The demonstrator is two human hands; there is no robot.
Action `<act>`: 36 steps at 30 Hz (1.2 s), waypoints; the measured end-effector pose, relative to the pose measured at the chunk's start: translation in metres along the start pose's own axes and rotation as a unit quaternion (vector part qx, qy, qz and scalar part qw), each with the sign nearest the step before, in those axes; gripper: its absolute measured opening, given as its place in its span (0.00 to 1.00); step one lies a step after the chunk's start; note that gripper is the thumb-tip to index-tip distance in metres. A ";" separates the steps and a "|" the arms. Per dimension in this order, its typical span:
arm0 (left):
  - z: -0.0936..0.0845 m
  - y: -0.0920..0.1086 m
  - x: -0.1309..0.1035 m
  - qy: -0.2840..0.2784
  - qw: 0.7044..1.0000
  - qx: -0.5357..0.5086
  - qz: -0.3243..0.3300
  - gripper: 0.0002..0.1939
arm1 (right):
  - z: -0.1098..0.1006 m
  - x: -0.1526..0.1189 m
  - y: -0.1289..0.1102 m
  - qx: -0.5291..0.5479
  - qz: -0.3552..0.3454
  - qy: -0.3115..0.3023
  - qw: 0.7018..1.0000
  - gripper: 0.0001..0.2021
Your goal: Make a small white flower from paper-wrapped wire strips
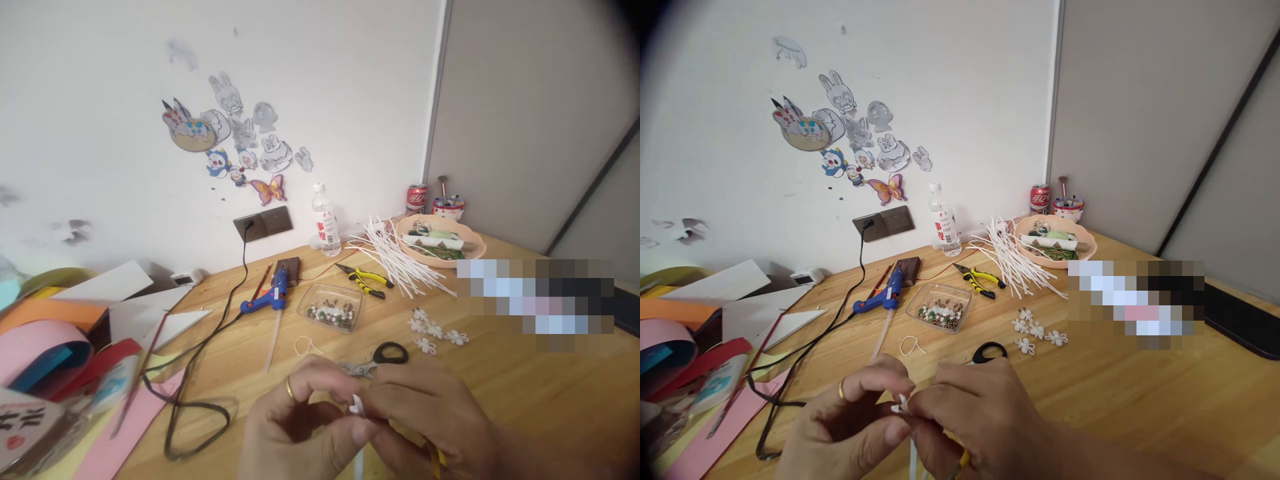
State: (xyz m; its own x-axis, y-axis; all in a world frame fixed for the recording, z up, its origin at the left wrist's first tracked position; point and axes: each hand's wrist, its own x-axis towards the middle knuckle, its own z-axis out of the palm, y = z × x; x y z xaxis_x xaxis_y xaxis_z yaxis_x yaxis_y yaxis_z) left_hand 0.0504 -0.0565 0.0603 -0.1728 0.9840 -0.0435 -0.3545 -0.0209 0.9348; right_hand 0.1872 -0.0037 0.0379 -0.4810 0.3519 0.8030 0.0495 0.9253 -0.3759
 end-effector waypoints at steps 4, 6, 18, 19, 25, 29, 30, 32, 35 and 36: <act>-0.011 -0.003 0.003 -0.101 0.995 0.013 -0.002 0.05 | 0.004 -0.003 0.003 0.004 -0.012 0.015 1.000 0.05; -0.014 -0.004 0.004 -0.111 0.994 0.017 -0.009 0.04 | 0.005 -0.004 0.003 0.025 -0.002 0.016 1.000 0.06; -0.012 -0.004 0.007 -0.097 0.994 -0.008 -0.045 0.06 | -0.007 0.003 -0.009 0.044 0.112 -0.078 0.990 0.09; -0.011 -0.005 0.006 -0.098 0.994 -0.015 -0.045 0.07 | -0.008 0.003 -0.010 0.038 0.126 -0.088 0.987 0.09; -0.012 -0.005 0.005 -0.101 0.994 -0.016 -0.045 0.07 | -0.008 0.002 -0.014 0.039 0.121 -0.080 0.989 0.09; -0.016 -0.005 0.006 -0.117 0.992 0.000 -0.052 0.05 | -0.005 0.002 -0.014 0.048 0.109 -0.056 0.991 0.09; -0.017 -0.006 0.006 -0.121 0.991 0.004 -0.053 0.05 | -0.004 0.002 -0.013 0.045 0.118 -0.052 0.991 0.09; -0.018 -0.006 0.007 -0.122 0.991 0.006 -0.050 0.04 | -0.001 0.002 -0.010 0.053 0.114 -0.044 0.991 0.08; -0.016 -0.006 0.007 -0.114 0.992 0.008 -0.045 0.04 | 0.002 0.000 -0.002 0.084 0.066 -0.032 0.994 0.06; -0.015 -0.005 0.007 -0.107 0.993 0.010 -0.041 0.04 | 0.003 -0.001 -0.001 0.088 0.054 -0.026 0.994 0.06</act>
State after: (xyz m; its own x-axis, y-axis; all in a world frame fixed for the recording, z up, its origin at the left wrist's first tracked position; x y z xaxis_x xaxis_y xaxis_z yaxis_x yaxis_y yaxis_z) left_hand 0.0373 -0.0522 0.0498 0.0558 0.9974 -0.0452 -0.3401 0.0616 0.9384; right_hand 0.1851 -0.0051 0.0364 -0.5258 0.4358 0.7305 -0.0484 0.8421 -0.5371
